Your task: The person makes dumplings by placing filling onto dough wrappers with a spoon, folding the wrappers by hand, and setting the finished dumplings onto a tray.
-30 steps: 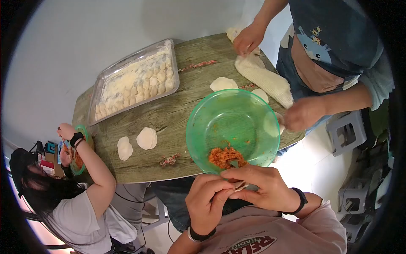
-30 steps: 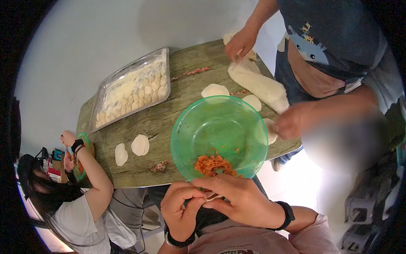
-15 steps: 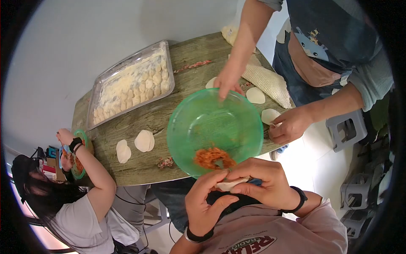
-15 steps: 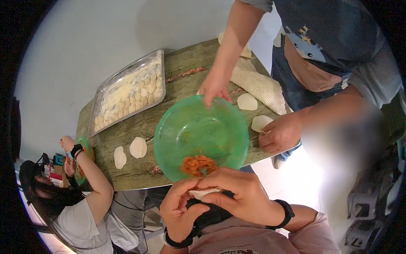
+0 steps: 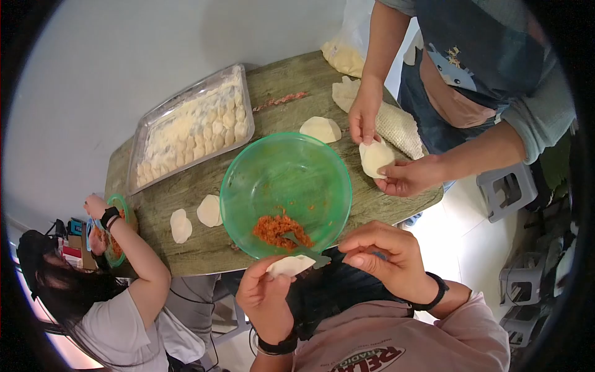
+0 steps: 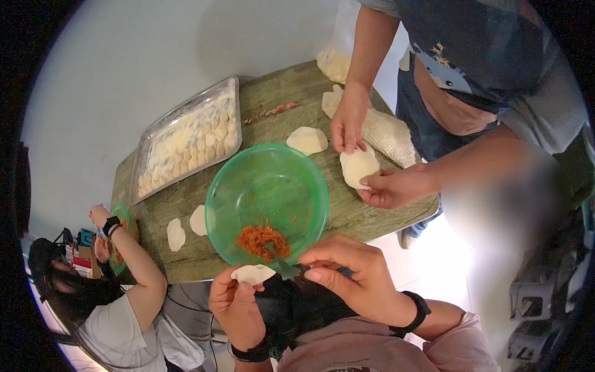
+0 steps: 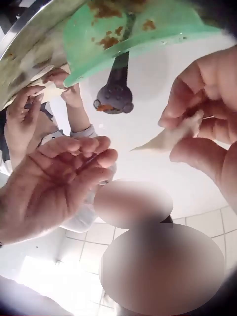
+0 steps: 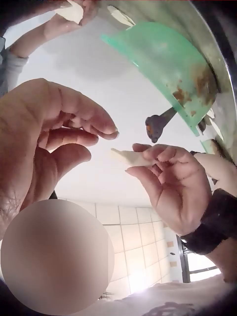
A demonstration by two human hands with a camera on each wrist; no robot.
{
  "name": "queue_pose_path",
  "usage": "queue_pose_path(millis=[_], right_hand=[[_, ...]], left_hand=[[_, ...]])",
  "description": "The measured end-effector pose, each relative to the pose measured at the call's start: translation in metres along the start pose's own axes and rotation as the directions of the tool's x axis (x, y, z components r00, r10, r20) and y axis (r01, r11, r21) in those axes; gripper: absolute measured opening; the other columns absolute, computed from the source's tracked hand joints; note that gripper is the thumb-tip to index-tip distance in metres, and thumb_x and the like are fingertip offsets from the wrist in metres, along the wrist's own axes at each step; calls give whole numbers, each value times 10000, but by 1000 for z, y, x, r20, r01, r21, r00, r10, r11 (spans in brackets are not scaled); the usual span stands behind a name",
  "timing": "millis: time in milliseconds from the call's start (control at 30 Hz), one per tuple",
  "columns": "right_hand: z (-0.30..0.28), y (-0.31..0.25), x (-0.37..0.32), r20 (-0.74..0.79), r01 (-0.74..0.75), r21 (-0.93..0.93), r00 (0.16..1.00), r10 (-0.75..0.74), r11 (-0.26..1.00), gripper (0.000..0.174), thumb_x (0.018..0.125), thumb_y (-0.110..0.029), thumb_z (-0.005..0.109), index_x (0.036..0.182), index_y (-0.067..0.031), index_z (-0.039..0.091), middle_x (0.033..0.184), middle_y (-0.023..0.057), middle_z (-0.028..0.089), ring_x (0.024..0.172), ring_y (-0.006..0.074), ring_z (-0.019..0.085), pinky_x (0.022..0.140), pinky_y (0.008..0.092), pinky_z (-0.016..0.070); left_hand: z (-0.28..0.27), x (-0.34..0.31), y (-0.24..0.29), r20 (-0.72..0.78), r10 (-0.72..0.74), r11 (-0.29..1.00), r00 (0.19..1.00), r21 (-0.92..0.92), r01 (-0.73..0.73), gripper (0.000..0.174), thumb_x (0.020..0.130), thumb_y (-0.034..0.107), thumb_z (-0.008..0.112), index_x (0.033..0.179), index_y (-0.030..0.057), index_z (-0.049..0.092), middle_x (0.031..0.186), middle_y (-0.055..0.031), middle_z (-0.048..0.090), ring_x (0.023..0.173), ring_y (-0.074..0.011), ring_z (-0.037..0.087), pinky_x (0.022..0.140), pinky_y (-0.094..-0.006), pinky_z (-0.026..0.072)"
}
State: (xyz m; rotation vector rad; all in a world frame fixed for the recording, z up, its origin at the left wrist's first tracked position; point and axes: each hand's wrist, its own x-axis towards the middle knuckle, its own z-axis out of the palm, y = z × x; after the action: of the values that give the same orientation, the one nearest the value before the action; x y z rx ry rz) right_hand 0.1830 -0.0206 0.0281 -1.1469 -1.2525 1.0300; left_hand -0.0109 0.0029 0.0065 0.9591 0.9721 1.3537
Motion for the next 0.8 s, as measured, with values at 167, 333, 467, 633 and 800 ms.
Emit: queue_pose_path(millis=[167,333,467,633,800], right_hand=[[10,-5,2,41,-14,76,999,11,997,163,833,-57,651,989,-12,636,869,88,617,774,155,619,667,256,491],[12,0,4,96,132,-37,987,-128,991,95,813,-39,656,899,-15,622,825,54,614,740,180,579,636,272,444],[12,-1,5,121,105,-28,988,-100,994,75,820,-30,640,878,-12,596,815,62,596,742,191,568,656,271,443],[13,-1,7,130,138,-49,983,-131,989,62,831,-17,616,871,-6,570,827,79,562,753,206,558,664,282,440],[13,-2,6,129,155,-58,981,-147,986,65,838,-20,612,888,-6,573,831,84,547,756,210,551,666,290,439]], left_hand=[[4,-8,-5,103,30,993,994,115,-42,262,813,118,686,1005,-37,601,929,-128,636,783,-163,607,654,-257,496],[14,-8,1,167,42,993,985,101,-59,272,789,128,720,977,-39,615,951,-133,627,805,-165,612,678,-248,508],[11,-7,4,222,8,997,975,69,-24,268,779,15,689,1020,-57,596,1033,-153,592,910,-196,602,777,-292,503],[11,-8,2,320,2,999,948,50,-19,292,782,-100,640,1065,-76,574,1106,-174,555,989,-222,592,839,-316,503],[12,-9,2,306,24,998,952,40,-38,285,790,-98,633,1068,-76,574,1103,-176,558,996,-225,590,844,-319,502]])
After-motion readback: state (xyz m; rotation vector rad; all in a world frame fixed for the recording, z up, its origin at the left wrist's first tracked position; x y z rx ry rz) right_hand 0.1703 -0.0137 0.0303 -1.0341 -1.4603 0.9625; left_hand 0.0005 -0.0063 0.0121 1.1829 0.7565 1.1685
